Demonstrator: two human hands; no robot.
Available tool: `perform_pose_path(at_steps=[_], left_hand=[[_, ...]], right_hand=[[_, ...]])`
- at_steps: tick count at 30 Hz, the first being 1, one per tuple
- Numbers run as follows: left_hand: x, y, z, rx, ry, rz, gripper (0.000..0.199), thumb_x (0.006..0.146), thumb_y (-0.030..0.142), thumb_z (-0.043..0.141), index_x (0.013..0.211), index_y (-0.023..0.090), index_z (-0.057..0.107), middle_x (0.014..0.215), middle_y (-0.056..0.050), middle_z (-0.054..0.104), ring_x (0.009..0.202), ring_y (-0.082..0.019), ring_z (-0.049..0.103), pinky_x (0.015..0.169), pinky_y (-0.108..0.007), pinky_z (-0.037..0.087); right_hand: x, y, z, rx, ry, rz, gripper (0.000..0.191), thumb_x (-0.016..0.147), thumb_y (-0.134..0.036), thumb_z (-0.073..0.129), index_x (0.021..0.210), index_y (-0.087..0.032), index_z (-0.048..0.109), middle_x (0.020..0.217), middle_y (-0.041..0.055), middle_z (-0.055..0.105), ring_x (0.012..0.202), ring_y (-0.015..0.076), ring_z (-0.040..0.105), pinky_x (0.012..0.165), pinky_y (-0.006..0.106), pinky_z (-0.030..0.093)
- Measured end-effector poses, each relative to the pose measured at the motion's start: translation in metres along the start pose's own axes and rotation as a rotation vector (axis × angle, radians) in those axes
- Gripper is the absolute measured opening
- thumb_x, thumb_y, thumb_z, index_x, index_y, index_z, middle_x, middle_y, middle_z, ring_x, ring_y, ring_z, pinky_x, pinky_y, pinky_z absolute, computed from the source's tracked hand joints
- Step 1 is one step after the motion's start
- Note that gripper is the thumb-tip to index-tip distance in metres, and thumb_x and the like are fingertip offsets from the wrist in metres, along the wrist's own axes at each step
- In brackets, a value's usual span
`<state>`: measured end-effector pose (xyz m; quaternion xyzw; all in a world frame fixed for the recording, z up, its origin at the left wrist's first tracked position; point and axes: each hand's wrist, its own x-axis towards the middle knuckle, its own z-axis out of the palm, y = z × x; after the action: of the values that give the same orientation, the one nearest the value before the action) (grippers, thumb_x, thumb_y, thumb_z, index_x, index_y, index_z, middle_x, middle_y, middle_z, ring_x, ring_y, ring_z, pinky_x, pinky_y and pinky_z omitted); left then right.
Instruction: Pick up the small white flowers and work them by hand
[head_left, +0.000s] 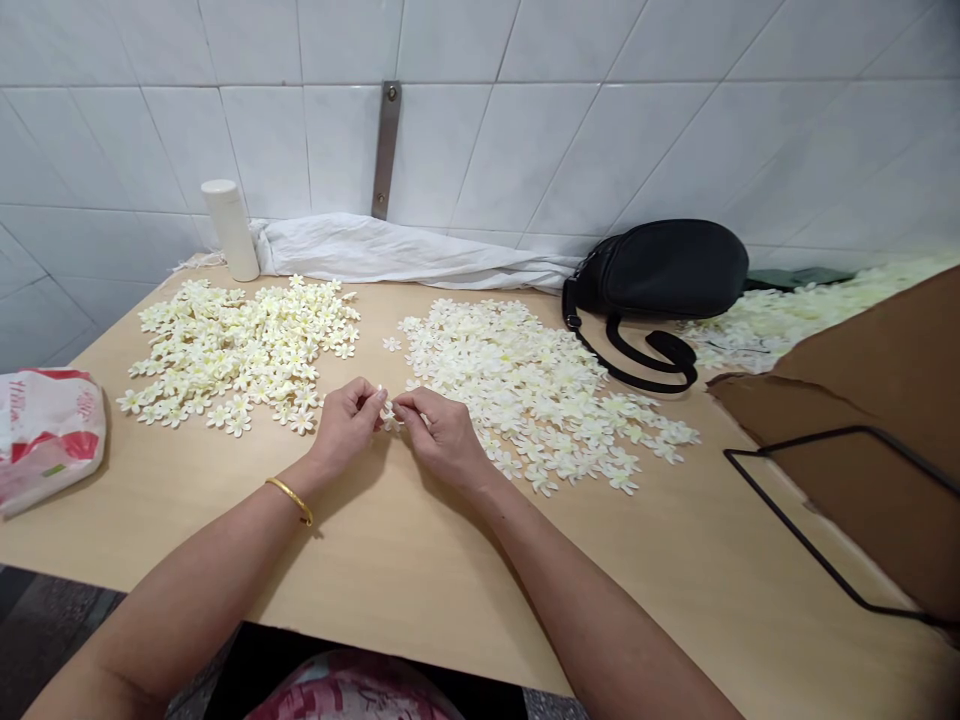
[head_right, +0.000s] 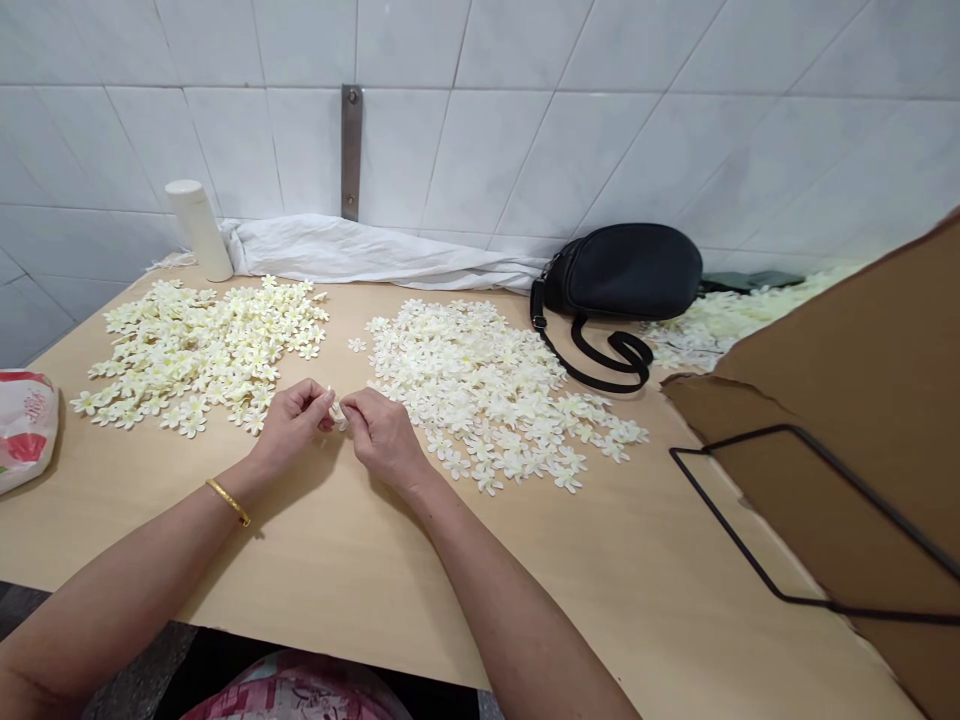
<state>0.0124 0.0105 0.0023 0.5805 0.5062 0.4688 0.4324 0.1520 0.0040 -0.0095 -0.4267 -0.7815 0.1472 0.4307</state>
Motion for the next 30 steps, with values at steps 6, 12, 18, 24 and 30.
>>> perform_pose_path(at_steps=[6,12,18,24,30], left_hand=[[0.000,0.000,0.000,0.000,0.008,-0.008,0.023,0.072,0.030,0.055,0.055,0.017,0.048,0.045,0.001,0.050,0.046,-0.010,0.047,0.047,-0.021,0.035],[0.000,0.000,0.000,-0.002,-0.004,-0.011,0.023,0.074,0.030,0.055,0.055,0.017,0.047,0.047,0.001,0.051,0.046,-0.010,0.047,0.048,-0.022,0.036],[0.000,-0.002,0.001,-0.018,-0.028,-0.015,0.023,0.073,0.029,0.056,0.054,0.016,0.049,0.047,0.000,0.051,0.047,-0.009,0.047,0.050,-0.021,0.036],[0.002,-0.002,0.000,-0.067,-0.026,-0.042,0.022,0.072,0.029,0.056,0.055,0.017,0.050,0.048,0.000,0.052,0.048,-0.009,0.048,0.051,-0.021,0.038],[0.007,-0.008,-0.001,-0.215,0.065,-0.115,0.022,0.072,0.029,0.057,0.056,0.016,0.049,0.049,0.001,0.052,0.048,-0.009,0.050,0.054,-0.022,0.040]], right_hand=[[0.000,-0.001,-0.001,0.048,0.000,0.000,0.016,0.082,-0.018,0.044,0.076,-0.018,0.059,0.071,0.0029,0.062,0.066,0.0132,0.056,0.063,0.025,0.043],[0.000,-0.001,0.000,0.034,-0.008,0.014,0.018,0.082,-0.017,0.041,0.075,-0.017,0.058,0.070,0.0030,0.061,0.063,0.0127,0.054,0.061,0.024,0.042],[0.001,0.007,-0.001,-0.001,0.110,0.112,0.014,0.077,-0.016,0.044,0.068,-0.018,0.055,0.061,-0.0007,0.056,0.056,0.0115,0.049,0.055,0.023,0.038],[0.004,0.020,-0.008,-0.055,0.162,0.134,0.016,0.078,-0.015,0.042,0.069,-0.019,0.054,0.062,-0.0003,0.056,0.058,0.0127,0.050,0.057,0.024,0.038],[0.009,0.034,-0.016,-0.618,0.136,0.033,0.017,0.077,-0.009,0.041,0.075,-0.015,0.057,0.073,0.0097,0.058,0.069,0.0210,0.048,0.066,0.033,0.034]])
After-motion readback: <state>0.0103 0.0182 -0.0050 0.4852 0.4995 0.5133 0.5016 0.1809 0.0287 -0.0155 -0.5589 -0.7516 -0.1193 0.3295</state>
